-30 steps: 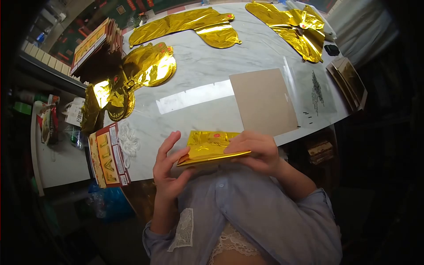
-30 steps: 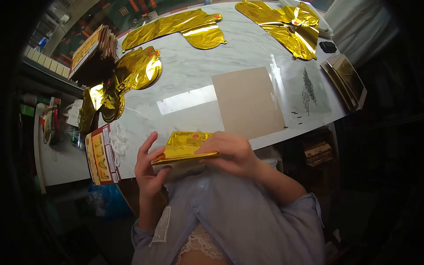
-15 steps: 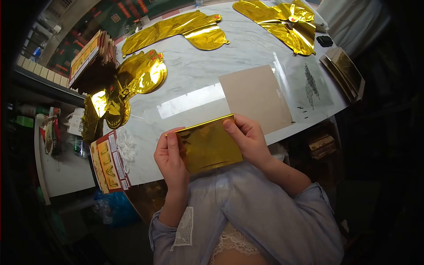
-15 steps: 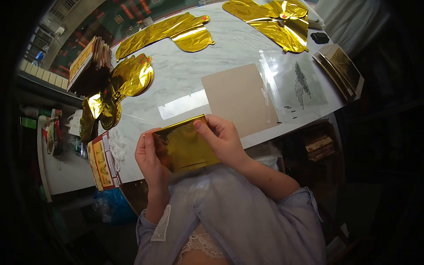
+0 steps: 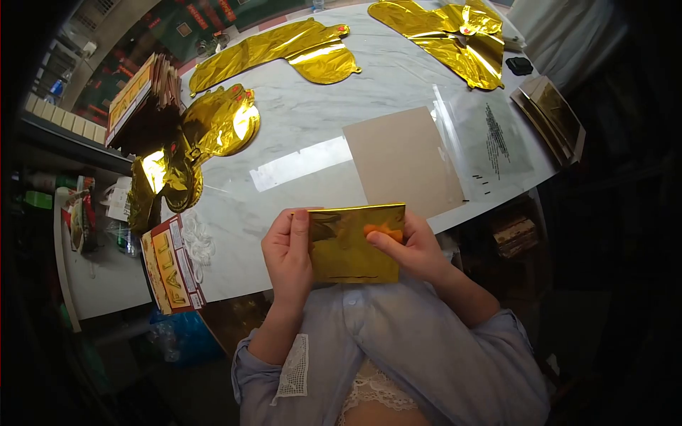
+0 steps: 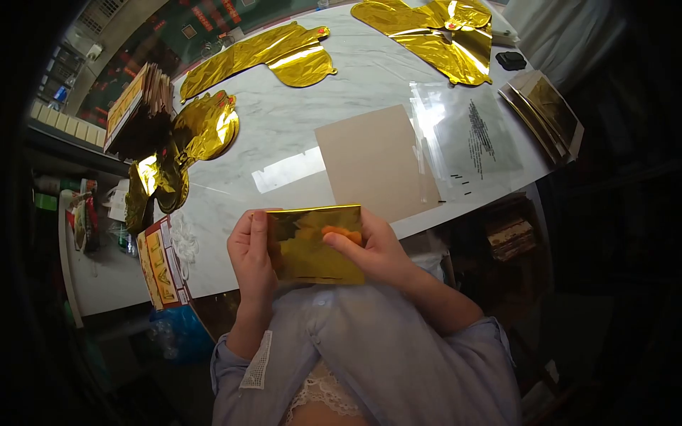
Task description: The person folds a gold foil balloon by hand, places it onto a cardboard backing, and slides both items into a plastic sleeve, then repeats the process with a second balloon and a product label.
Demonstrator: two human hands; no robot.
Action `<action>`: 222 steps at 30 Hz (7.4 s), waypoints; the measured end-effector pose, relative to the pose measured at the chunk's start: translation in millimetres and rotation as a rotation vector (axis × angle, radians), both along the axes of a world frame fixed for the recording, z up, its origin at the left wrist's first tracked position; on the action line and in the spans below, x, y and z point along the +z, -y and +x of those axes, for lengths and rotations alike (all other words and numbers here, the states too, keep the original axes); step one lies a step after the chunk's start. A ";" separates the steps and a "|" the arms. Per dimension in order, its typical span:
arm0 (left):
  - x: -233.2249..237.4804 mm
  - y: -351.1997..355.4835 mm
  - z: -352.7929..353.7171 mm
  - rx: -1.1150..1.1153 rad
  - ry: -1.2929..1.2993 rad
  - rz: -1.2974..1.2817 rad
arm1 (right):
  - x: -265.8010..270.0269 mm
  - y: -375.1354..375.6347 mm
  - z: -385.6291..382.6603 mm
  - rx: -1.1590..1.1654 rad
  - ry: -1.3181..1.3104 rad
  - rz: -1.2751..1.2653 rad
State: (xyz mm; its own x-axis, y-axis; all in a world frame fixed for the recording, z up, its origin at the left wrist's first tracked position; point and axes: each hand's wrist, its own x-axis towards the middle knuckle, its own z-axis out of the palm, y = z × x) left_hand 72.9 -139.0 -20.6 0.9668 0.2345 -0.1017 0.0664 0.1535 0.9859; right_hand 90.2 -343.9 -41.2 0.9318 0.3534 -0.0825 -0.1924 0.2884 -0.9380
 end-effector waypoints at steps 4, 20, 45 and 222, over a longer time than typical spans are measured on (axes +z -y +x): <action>-2.9 10.0 42.1 -0.485 0.167 0.262 | -2.6 64.7 0.8 -0.185 0.003 -0.077; -34.1 -0.2 -15.3 -0.334 0.312 1.241 | -18.9 110.5 21.0 -0.407 -0.097 0.150; 47.0 -164.7 -11.6 0.304 0.216 0.515 | -14.0 97.2 22.2 -0.424 -0.102 0.118; -74.5 -18.0 -56.8 -0.270 0.504 1.609 | -51.7 161.6 97.4 -0.713 0.455 -1.086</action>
